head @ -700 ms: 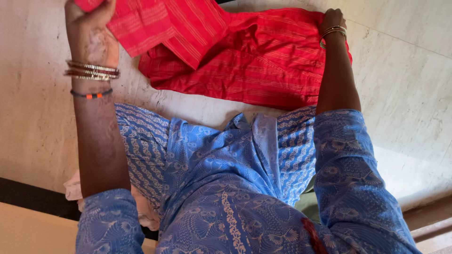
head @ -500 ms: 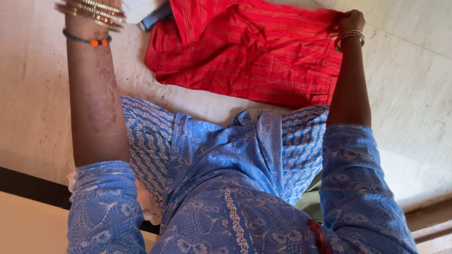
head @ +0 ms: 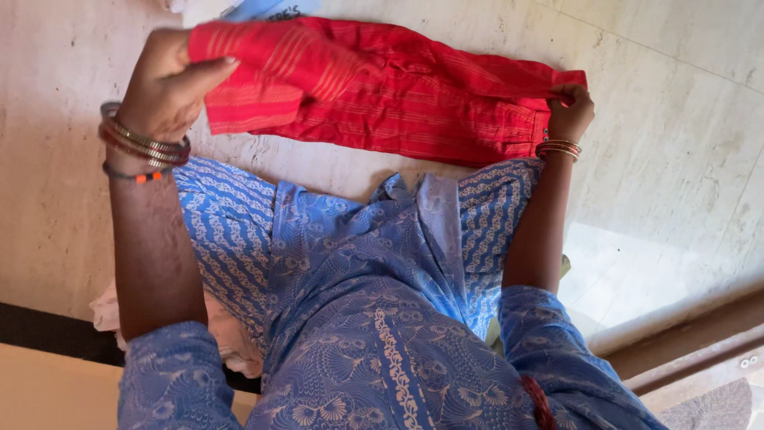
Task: The person folds a red shirt and a green shirt on the floor, smoothing and aligning each before stacking them with other folded clothes. The person then buttons the red shirt and places it back on the stack.
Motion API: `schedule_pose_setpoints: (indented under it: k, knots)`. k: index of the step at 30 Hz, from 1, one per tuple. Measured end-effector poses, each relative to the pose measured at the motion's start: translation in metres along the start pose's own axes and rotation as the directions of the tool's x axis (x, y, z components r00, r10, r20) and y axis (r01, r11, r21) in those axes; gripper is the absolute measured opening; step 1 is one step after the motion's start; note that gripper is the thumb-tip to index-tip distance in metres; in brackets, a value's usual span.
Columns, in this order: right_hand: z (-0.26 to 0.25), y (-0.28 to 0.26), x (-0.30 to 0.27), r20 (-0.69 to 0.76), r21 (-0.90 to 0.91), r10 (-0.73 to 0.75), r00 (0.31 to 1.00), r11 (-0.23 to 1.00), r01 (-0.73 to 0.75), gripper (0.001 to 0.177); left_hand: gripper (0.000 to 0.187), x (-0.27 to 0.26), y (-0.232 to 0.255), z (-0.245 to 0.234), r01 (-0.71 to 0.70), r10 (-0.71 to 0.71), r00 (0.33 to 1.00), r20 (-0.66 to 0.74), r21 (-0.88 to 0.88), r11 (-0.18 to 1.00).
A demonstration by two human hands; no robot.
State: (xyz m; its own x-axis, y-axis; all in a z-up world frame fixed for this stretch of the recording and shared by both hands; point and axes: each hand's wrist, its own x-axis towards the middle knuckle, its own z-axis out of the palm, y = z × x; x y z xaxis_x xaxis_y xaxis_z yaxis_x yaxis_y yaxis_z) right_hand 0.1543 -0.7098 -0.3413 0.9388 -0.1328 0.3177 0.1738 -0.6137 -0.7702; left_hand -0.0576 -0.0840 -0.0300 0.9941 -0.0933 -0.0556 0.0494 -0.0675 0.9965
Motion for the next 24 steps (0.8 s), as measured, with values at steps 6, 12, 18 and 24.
schedule_pose_setpoints:
  k: [6,12,18,24]
  knots:
    - [-0.007,-0.027,-0.019,-0.115,-0.193,0.049,0.992,0.979,-0.071,0.013,0.015,-0.078,-0.031,-0.001,-0.198,0.147,0.922,-0.359,-0.11,0.974]
    - [-0.004,-0.038,-0.014,-0.347,-0.152,-0.116,0.931,0.986,0.066,0.01,0.018,-0.097,-0.019,-0.007,-0.399,0.2,0.879,-0.434,-0.437,0.806]
    - [-0.009,-0.01,-0.02,-0.166,-0.233,0.107,0.98,0.962,-0.145,0.009,0.023,-0.087,-0.011,-0.011,-0.456,0.218,0.865,-0.452,-0.525,0.719]
    - [-0.007,-0.046,-0.056,0.038,-0.846,0.008,0.999,0.532,0.027,0.008,0.014,-0.1,-0.042,-0.009,-0.253,0.187,0.95,-0.248,-0.27,0.929]
